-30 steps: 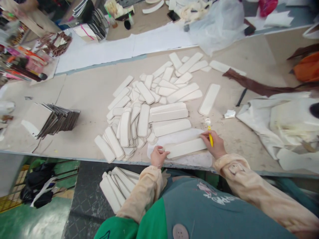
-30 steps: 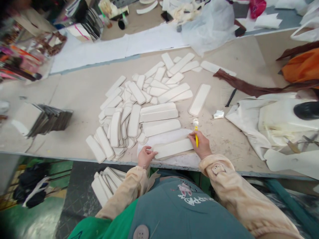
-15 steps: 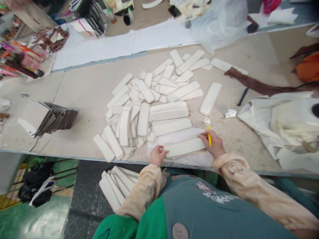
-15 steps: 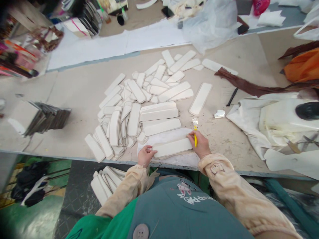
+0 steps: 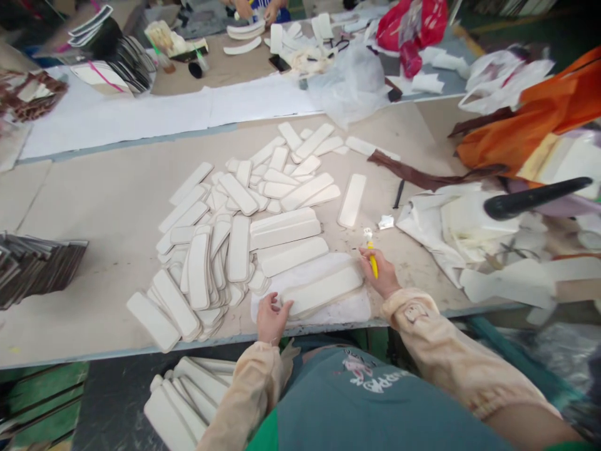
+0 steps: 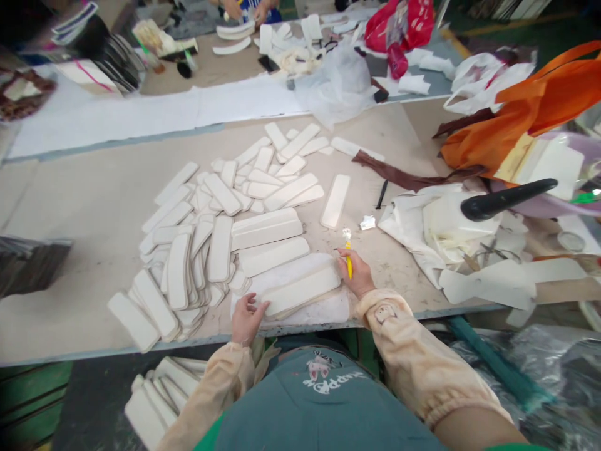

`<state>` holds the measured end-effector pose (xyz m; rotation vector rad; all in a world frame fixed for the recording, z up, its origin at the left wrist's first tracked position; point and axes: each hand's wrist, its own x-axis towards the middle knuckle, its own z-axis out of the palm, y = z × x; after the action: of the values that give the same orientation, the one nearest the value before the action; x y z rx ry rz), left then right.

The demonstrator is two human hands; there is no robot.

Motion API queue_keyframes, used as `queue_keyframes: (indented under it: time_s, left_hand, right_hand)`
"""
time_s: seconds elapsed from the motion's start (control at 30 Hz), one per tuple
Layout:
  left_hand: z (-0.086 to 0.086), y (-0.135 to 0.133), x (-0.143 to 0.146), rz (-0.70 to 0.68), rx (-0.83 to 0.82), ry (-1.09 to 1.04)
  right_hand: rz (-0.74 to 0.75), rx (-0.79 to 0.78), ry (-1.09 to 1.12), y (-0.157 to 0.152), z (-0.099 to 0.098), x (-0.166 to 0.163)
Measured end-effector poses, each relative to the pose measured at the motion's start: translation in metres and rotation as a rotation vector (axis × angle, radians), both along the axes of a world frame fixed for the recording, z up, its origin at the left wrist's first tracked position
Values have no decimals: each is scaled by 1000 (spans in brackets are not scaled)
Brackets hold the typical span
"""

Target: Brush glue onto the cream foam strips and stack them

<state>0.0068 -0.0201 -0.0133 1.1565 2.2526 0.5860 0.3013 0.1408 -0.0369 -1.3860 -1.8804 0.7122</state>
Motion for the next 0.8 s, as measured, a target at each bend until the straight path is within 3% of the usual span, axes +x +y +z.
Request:
queue_keyframes:
  time_s: [0.13,0.23,0.33,0.57,0.8]
  left_hand:
    - [22,-4,16,-356,123,324]
    - [37,2,37,-567,29,451]
    - [38,19,58,-689,-59,481]
    - [18,57,83,-724,-202,461]
    - [13,62,83,-753,-229,444]
  right_hand:
    - [56,-62,71,6,-3,8]
    - [94,-85,77,6,-5,6]
    - [132,-77,41,4,-6,2]
    - [228,-28,-47,0,-11,2]
    - [202,-34,-52,-7,-17,9]
